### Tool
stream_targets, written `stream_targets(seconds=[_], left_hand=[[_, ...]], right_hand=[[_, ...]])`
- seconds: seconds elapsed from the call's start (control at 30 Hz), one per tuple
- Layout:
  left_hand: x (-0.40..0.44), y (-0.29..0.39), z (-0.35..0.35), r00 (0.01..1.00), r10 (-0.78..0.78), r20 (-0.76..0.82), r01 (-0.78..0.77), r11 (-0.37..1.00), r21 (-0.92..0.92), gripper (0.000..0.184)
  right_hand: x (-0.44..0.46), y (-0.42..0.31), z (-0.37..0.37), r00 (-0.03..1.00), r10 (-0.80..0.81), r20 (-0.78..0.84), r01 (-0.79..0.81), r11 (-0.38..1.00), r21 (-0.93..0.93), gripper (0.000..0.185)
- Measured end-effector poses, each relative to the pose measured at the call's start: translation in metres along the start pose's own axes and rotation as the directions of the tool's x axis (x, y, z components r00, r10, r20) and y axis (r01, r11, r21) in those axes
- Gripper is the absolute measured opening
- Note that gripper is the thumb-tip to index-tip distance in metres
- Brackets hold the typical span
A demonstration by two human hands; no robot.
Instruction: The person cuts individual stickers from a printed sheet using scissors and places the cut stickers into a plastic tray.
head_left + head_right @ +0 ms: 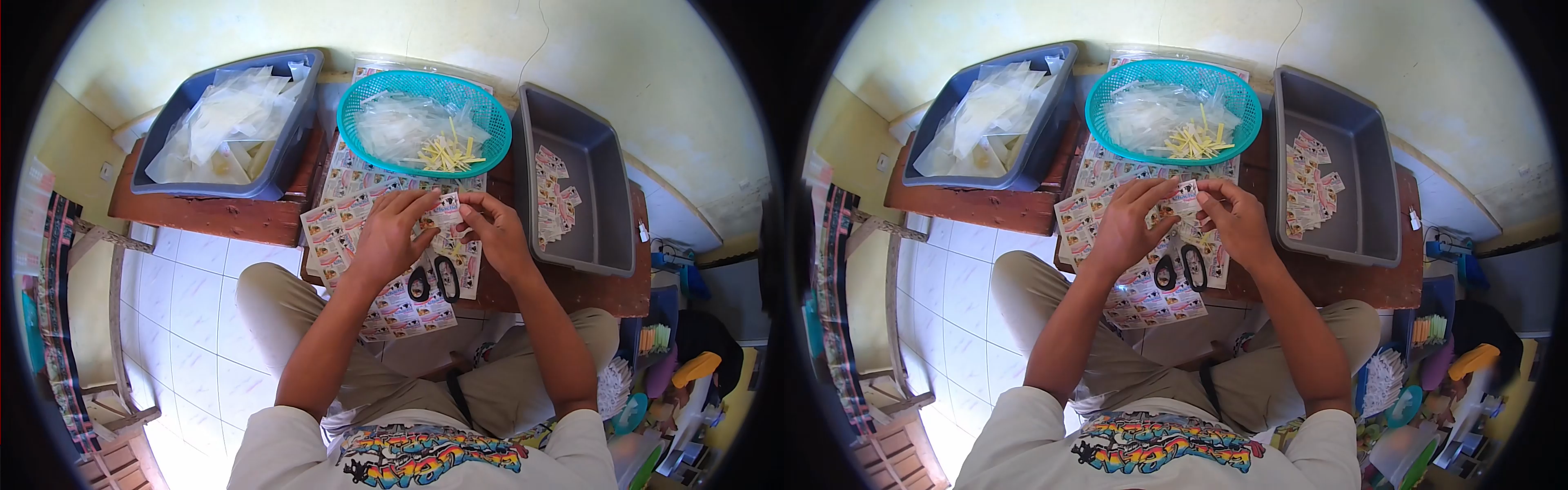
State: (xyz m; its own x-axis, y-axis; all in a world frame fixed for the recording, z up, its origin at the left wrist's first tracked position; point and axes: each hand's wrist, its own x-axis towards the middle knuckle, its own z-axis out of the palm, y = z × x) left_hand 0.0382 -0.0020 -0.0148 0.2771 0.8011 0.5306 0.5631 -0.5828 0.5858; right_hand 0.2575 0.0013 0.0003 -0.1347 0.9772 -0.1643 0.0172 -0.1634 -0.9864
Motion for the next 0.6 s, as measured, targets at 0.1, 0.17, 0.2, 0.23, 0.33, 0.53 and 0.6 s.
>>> stream_targets(seconds=[0.1,0.17,0.2,0.23,0.33,0.53,0.6], left_hand=[[-0.002,0.002,-0.008,0.997,0.041,0.058,-0.041,0.999,-0.011,0.063],[-0.002,0.007,-0.013,0.997,0.042,0.071,-0.039,0.998,-0.038,0.066],[-0.002,0.010,-0.015,0.996,0.045,0.072,-0.043,0.998,-0.037,0.066],[-0.001,0.012,-0.018,0.997,0.061,0.055,-0.059,0.998,-0.034,0.066],[0.000,0.016,-0.022,0.996,0.086,0.033,-0.085,0.996,-0.031,0.065],[-0.001,0.015,-0.021,0.992,0.126,0.001,-0.126,0.992,0.015,0.059],[-0.001,0.015,-0.022,0.989,0.145,0.000,-0.145,0.988,0.044,0.058]], right_hand=[[-0.005,0.000,0.000,0.998,-0.052,-0.043,0.042,0.978,-0.203,0.025],[-0.006,0.003,0.000,0.994,-0.099,-0.047,0.086,0.969,-0.231,0.024],[-0.007,0.003,0.000,0.994,-0.101,-0.049,0.088,0.969,-0.229,0.024],[-0.007,0.003,0.001,0.993,-0.103,-0.049,0.090,0.970,-0.228,0.024],[-0.010,0.001,0.003,0.995,-0.095,-0.039,0.083,0.969,-0.231,0.021],[-0.012,0.002,0.010,0.995,-0.101,-0.022,0.095,0.980,-0.177,0.022],[-0.013,0.001,0.011,0.993,-0.112,-0.021,0.107,0.982,-0.156,0.023]])
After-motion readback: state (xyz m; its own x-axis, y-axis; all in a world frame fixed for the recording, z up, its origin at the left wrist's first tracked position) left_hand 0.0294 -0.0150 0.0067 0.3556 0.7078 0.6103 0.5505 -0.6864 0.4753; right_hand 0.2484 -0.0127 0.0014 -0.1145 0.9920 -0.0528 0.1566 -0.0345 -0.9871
